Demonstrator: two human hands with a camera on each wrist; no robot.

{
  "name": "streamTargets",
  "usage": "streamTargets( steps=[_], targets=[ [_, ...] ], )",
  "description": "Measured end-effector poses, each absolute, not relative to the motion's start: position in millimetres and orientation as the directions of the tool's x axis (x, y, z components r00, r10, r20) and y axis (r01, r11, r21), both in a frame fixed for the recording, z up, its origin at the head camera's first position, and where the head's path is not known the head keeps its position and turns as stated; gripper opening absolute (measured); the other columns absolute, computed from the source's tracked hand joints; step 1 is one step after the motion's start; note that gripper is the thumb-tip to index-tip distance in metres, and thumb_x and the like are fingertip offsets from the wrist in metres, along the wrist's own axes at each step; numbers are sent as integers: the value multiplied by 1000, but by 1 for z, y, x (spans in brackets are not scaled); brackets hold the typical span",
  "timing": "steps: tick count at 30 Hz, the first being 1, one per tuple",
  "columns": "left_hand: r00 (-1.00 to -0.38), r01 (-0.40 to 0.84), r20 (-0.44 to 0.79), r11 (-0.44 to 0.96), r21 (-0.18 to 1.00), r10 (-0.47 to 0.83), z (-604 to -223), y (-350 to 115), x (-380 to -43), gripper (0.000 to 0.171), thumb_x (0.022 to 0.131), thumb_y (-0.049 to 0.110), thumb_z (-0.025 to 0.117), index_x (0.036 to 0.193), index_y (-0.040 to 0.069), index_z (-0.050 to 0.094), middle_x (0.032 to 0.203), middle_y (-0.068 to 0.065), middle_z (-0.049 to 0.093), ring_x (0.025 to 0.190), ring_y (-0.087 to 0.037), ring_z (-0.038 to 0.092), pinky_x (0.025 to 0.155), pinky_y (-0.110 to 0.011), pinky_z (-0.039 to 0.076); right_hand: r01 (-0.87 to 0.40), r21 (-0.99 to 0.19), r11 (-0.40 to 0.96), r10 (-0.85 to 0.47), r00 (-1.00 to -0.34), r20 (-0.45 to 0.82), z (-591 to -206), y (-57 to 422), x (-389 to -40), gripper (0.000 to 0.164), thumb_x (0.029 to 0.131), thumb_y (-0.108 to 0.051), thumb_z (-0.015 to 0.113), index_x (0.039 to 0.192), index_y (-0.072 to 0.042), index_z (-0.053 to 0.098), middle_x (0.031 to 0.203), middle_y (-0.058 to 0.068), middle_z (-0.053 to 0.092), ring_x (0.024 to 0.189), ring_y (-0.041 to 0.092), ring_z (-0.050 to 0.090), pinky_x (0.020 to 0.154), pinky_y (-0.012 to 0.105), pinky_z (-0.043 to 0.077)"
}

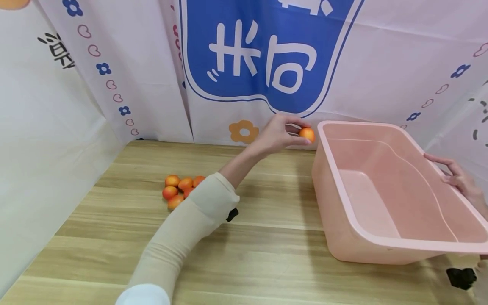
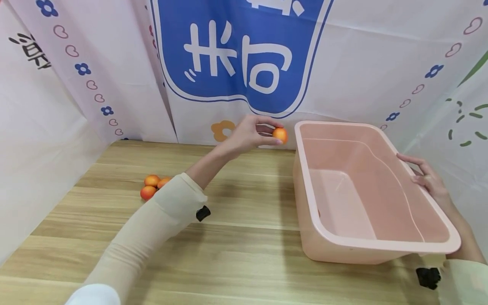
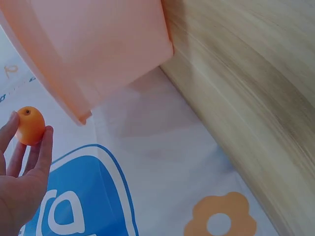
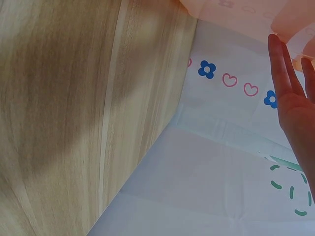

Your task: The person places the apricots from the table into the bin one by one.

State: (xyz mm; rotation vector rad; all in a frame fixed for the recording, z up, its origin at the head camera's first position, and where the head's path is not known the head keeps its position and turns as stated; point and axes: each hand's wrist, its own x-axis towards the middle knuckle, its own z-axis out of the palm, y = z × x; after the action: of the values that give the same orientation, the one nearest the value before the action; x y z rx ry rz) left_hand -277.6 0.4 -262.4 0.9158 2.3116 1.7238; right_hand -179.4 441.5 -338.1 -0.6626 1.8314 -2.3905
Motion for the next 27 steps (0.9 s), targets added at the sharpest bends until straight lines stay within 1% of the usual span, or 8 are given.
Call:
streamTargets(
  steps=[5,8,9,12,14,19,24,27],
  targets=[
    [-793,420,267,174,891,547,-259,7,-277,41,85,2,85,124,-3,72,121,-16,71,103,-23,73,90,-24,59,-220,-930,-294,-298,-904,308,-338,440,-180,75,96,19,12,140,-14,62,133,-4,69,105,9,71,75,22,61],
    [-784,430,276,166,888,556,-256,10,-276,41,84,3,86,123,-3,73,121,-16,72,103,-22,74,89,-23,59,-257,-931,-261,-288,-899,329,-338,439,-179,74,97,20,14,142,-14,61,127,-1,71,90,12,74,65,22,60],
    [-781,433,280,161,887,558,-255,12,-275,41,84,2,86,123,-4,73,121,-16,72,103,-22,74,89,-23,59,-242,-931,-272,-286,-904,319,-338,439,-178,74,97,20,14,142,-14,61,127,-1,71,91,13,74,65,23,61],
    [-774,438,293,140,888,561,-251,18,-273,41,84,1,85,122,-5,72,120,-17,72,103,-23,74,88,-22,59,-259,-933,-249,-262,-909,323,-338,438,-176,73,98,20,15,141,-14,62,123,1,72,80,16,74,59,22,59],
    [-766,440,294,133,888,571,-247,25,-272,40,85,1,85,123,-5,72,121,-17,72,104,-21,74,88,-22,59,-237,-933,-270,-271,-911,310,-339,437,-175,73,98,19,13,142,-14,61,125,0,71,86,15,74,62,23,60],
    [-732,448,279,131,884,621,-238,47,-268,41,86,3,84,125,-4,71,123,-15,71,102,-17,73,86,-19,58,-209,-945,-251,-295,-914,280,-339,439,-172,73,100,16,10,145,-18,57,123,1,72,93,14,73,65,25,61],
    [-714,417,224,147,897,663,-235,70,-263,41,87,3,83,126,-4,71,123,-14,71,100,-17,71,85,-15,56,-219,-949,-227,-276,-920,278,-337,441,-175,76,97,19,12,139,-20,63,117,-1,72,92,10,72,65,21,60],
    [-702,423,205,168,890,682,-237,85,-258,40,86,5,84,125,-2,72,119,-11,72,97,-13,71,83,-12,55,-228,-950,-215,-282,-917,284,-338,441,-175,74,98,18,13,140,-20,61,119,-2,72,93,10,72,66,21,60]
  ],
)
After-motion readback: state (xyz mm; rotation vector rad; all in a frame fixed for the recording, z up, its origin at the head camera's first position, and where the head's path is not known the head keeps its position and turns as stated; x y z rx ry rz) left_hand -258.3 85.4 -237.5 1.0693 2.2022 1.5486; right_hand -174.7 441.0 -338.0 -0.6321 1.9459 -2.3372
